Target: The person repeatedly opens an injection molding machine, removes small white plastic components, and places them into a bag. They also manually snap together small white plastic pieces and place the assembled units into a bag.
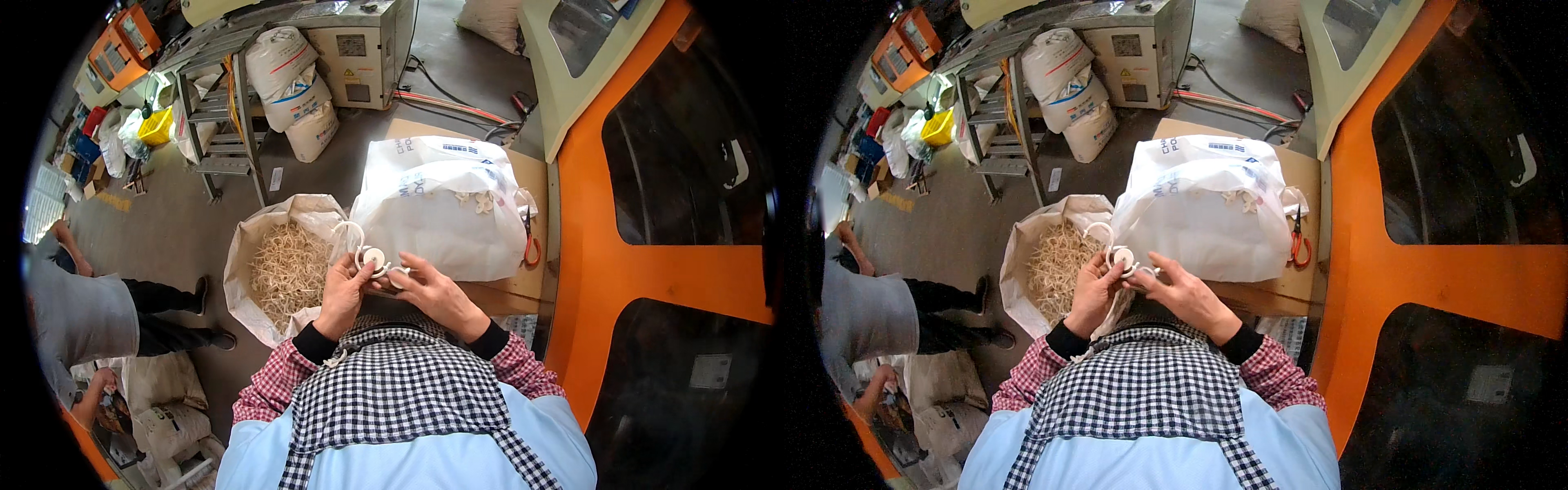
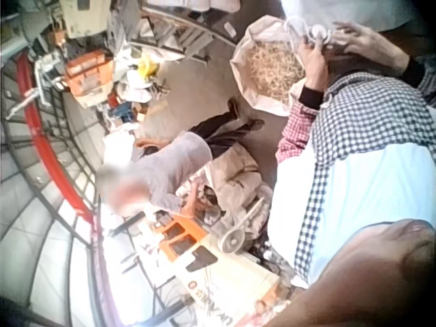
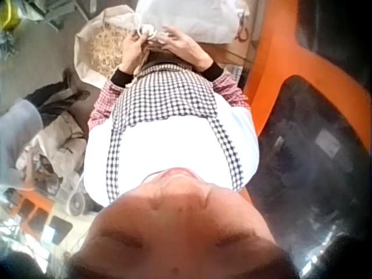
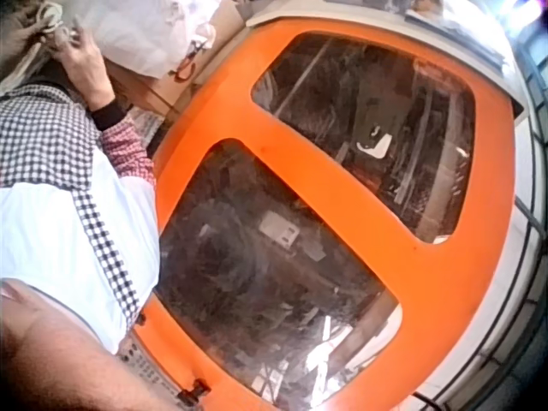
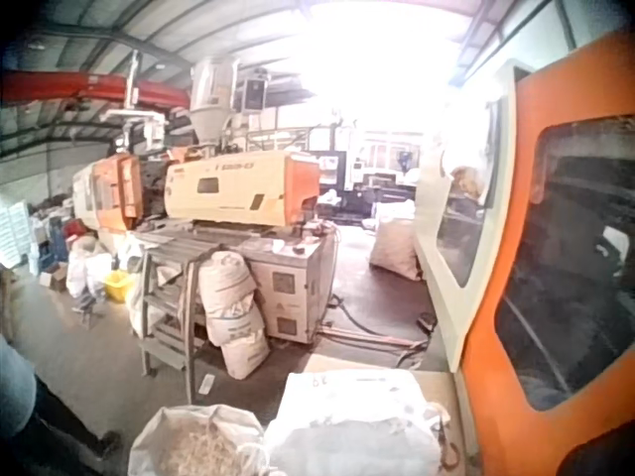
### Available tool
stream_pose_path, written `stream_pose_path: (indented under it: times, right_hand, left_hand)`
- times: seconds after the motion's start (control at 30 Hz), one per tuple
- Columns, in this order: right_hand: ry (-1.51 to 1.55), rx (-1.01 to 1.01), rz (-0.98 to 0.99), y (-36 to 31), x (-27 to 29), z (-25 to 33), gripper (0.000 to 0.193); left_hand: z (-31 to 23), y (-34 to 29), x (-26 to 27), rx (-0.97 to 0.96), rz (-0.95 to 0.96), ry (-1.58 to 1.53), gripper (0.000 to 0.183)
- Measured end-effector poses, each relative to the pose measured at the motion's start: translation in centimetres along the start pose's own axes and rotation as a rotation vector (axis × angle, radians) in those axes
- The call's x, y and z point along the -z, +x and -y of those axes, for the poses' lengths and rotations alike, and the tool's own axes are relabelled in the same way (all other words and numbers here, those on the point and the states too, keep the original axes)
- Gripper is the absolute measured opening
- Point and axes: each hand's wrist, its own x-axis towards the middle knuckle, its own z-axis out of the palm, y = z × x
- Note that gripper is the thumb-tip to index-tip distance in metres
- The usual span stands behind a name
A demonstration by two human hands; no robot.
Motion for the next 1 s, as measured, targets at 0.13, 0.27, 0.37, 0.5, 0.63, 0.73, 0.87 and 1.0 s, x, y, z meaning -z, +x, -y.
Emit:
stream_pose_path:
  times: [0.13, 0.27, 0.37, 0.5, 0.63, 0.73, 0.87, 1.0]
  right_hand:
    - [-0.153, 0.061, -0.105, -1.0, -1.2, -1.4, 0.021]
    - [0.319, -0.438, -0.137, -1.0, -2.9, -1.9, 0.014]
    - [1.114, -0.904, -0.054, -0.5, -2.7, -2.8, 0.021]
    - [1.336, -1.261, -0.130, -0.9, -4.8, -8.8, 0.027]
    - [0.957, -1.173, -0.456, 0.7, -3.8, -15.3, 0.031]
    - [0.454, -0.790, -0.482, 2.6, -2.0, -12.7, 0.021]
    - [0.233, -0.104, -0.060, 3.4, 0.6, -2.2, 0.025]
    - [0.111, 0.122, 0.008, 3.7, 0.7, -1.7, 0.020]
  left_hand:
    - [0.2, 0.0, -0.1, 0.100, 0.006, -0.049, 0.023]
    - [0.9, -0.8, -0.4, -0.262, -0.002, 0.340, 0.014]
    - [0.0, -0.9, -0.5, -1.063, 0.259, 1.171, 0.015]
    - [-0.6, -1.1, -1.8, -1.361, 0.547, 1.380, 0.030]
    - [2.5, 0.3, -0.8, -0.616, 0.033, 0.781, 0.019]
    - [1.2, 1.5, -0.9, -0.231, -0.050, 0.316, 0.022]
    - [0.7, 0.8, -0.2, -0.006, 0.038, 0.102, 0.026]
    - [0.8, 0.4, -0.1, 0.042, 0.081, 0.112, 0.024]
